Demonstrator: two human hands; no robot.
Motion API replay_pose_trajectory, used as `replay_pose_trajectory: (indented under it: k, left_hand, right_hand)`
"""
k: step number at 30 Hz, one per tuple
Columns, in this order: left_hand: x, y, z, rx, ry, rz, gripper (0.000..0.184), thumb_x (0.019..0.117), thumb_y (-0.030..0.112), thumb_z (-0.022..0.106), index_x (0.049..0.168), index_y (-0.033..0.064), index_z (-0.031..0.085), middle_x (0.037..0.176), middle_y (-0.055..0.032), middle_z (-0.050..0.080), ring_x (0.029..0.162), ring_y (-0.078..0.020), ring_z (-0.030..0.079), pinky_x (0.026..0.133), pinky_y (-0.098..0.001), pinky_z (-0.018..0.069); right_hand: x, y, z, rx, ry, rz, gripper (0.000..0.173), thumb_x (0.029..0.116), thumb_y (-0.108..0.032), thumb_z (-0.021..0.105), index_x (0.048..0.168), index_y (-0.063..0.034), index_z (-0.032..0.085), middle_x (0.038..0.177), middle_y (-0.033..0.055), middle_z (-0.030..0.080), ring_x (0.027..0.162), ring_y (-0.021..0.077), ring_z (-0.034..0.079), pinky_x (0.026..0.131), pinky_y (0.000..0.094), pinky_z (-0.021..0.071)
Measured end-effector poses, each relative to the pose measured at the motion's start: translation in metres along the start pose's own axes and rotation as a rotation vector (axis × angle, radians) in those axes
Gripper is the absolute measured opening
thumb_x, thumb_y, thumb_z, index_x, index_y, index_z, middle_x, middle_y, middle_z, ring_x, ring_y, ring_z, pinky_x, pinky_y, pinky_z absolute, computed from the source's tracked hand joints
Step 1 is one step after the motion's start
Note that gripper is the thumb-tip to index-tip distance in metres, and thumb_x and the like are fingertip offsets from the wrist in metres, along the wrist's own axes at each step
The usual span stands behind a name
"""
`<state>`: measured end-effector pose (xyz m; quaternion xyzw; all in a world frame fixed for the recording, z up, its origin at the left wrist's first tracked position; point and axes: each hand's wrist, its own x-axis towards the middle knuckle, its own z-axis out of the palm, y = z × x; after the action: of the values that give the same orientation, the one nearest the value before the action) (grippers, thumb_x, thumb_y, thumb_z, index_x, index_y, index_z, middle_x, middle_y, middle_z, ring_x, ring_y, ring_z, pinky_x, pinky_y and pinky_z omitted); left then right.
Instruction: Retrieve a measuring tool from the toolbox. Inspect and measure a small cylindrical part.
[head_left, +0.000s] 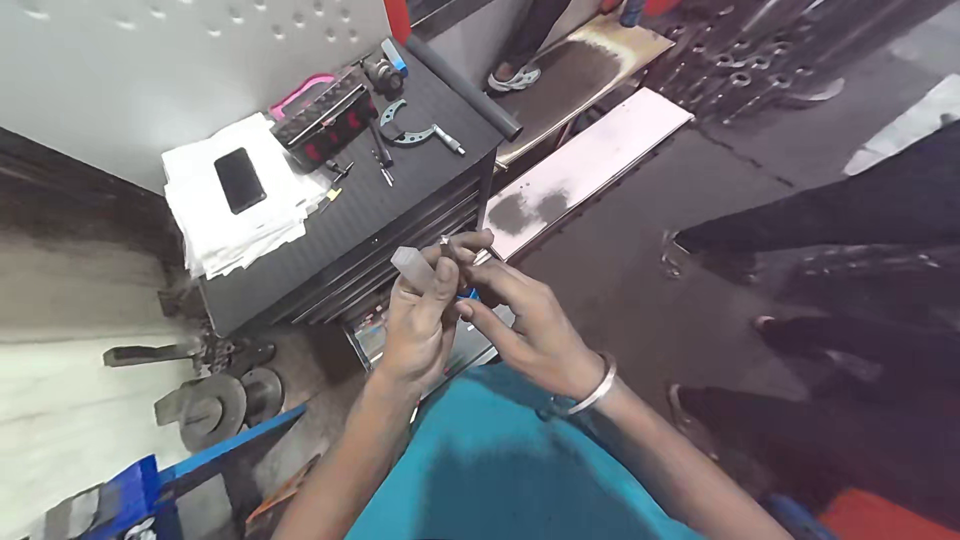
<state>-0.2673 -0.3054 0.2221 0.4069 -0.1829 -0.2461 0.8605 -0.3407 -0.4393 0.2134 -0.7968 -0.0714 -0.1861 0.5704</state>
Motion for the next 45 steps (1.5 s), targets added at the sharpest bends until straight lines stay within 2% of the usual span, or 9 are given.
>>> replay_pose_trajectory:
  k: [4, 6, 8, 10, 16, 22, 27, 34, 45]
  left_hand:
    - [0.008, 0.011, -0.007, 0.0, 0.035, 0.0, 0.043, 0.1025, 0.04, 0.059, 0.138, 0.0166, 0.061, 0.126, -0.0105, 0.068, 0.115, -0.0234, 0.066, 0.101, -0.0415, 0.0542]
    - [0.015, 0.02, -0.012, -0.127, 0.137, -0.002, 0.032, 0.1066, 0.043, 0.048, 0.125, 0.0235, 0.067, 0.099, 0.0005, 0.071, 0.095, -0.0147, 0.069, 0.094, -0.0377, 0.0567]
    - [0.023, 0.028, -0.014, -0.232, 0.201, 0.014, 0.038, 0.1081, 0.051, 0.037, 0.1, 0.0265, 0.064, 0.069, 0.0092, 0.056, 0.066, -0.007, 0.06, 0.079, -0.0295, 0.0568]
    - [0.028, 0.033, -0.014, -0.323, 0.221, 0.049, 0.051, 0.1063, 0.059, 0.029, 0.092, 0.0238, 0.062, 0.062, 0.0079, 0.049, 0.058, -0.0088, 0.054, 0.07, -0.0294, 0.0552]
    - [0.03, 0.037, -0.014, -0.427, 0.186, 0.052, 0.052, 0.1068, 0.056, 0.024, 0.098, 0.0208, 0.062, 0.073, 0.0028, 0.055, 0.073, -0.0158, 0.061, 0.088, -0.0422, 0.0545]
    - [0.022, 0.023, -0.006, -0.173, 0.088, 0.058, 0.039, 0.1097, 0.046, 0.03, 0.105, 0.0228, 0.061, 0.08, 0.0037, 0.062, 0.086, -0.0159, 0.066, 0.099, -0.0435, 0.0517]
    - [0.015, 0.007, 0.001, -0.088, 0.063, -0.011, 0.033, 0.1105, 0.042, 0.031, 0.106, 0.0207, 0.056, 0.085, 0.0014, 0.061, 0.091, -0.0173, 0.065, 0.1, -0.0434, 0.0508]
    - [0.016, 0.006, 0.008, -0.094, 0.078, 0.087, 0.037, 0.1092, 0.049, 0.03, 0.107, 0.0241, 0.057, 0.083, 0.0036, 0.063, 0.092, -0.0171, 0.067, 0.103, -0.0445, 0.0498]
    - [0.009, 0.017, 0.013, -0.14, 0.108, -0.091, 0.04, 0.1108, 0.046, 0.025, 0.107, 0.019, 0.055, 0.073, 0.001, 0.058, 0.078, -0.0171, 0.065, 0.093, -0.0414, 0.0544]
  right_hand:
    - [-0.003, 0.001, -0.007, 0.128, 0.024, 0.014, 0.034, 0.1083, -0.021, 0.051, 0.122, 0.0057, 0.065, 0.109, 0.0104, 0.069, 0.086, 0.0094, 0.069, 0.075, 0.0259, 0.0626]
    - [-0.007, 0.001, -0.014, 0.119, -0.022, 0.025, 0.036, 0.1091, -0.023, 0.049, 0.124, 0.0058, 0.065, 0.108, 0.0096, 0.069, 0.085, 0.0087, 0.069, 0.074, 0.025, 0.0623]
    - [-0.011, 0.003, -0.017, 0.046, -0.081, 0.036, 0.035, 0.1085, -0.024, 0.049, 0.124, 0.0019, 0.067, 0.106, 0.007, 0.068, 0.084, 0.0065, 0.067, 0.073, 0.0225, 0.0612]
    - [-0.015, 0.005, -0.014, -0.022, -0.12, 0.03, 0.034, 0.108, -0.025, 0.05, 0.124, -0.0013, 0.069, 0.105, 0.0065, 0.068, 0.083, 0.0059, 0.066, 0.072, 0.0218, 0.0598]
    - [-0.016, 0.006, -0.005, -0.128, -0.158, 0.055, 0.034, 0.1079, -0.028, 0.05, 0.125, -0.005, 0.069, 0.101, 0.0063, 0.068, 0.08, 0.0075, 0.065, 0.072, 0.0237, 0.0584]
    - [-0.009, -0.001, -0.006, -0.189, -0.121, 0.058, 0.036, 0.1079, -0.029, 0.049, 0.126, -0.0056, 0.07, 0.101, 0.0059, 0.069, 0.08, 0.007, 0.066, 0.073, 0.0233, 0.0585]
    - [-0.002, -0.009, -0.003, 0.005, 0.076, 0.084, 0.032, 0.1001, -0.024, 0.068, 0.121, 0.0, 0.064, 0.107, 0.0054, 0.074, 0.089, 0.0066, 0.072, 0.078, 0.0228, 0.0635]
    - [-0.005, -0.015, -0.006, 0.252, 0.051, 0.105, 0.03, 0.0934, -0.01, 0.075, 0.116, 0.0038, 0.061, 0.108, 0.0077, 0.074, 0.095, 0.0119, 0.074, 0.086, 0.028, 0.0649]
    - [-0.004, -0.01, -0.017, 0.04, 0.017, -0.14, 0.027, 0.0933, -0.018, 0.077, 0.107, 0.0031, 0.066, 0.101, 0.0068, 0.075, 0.092, 0.0059, 0.074, 0.084, 0.0223, 0.0633]
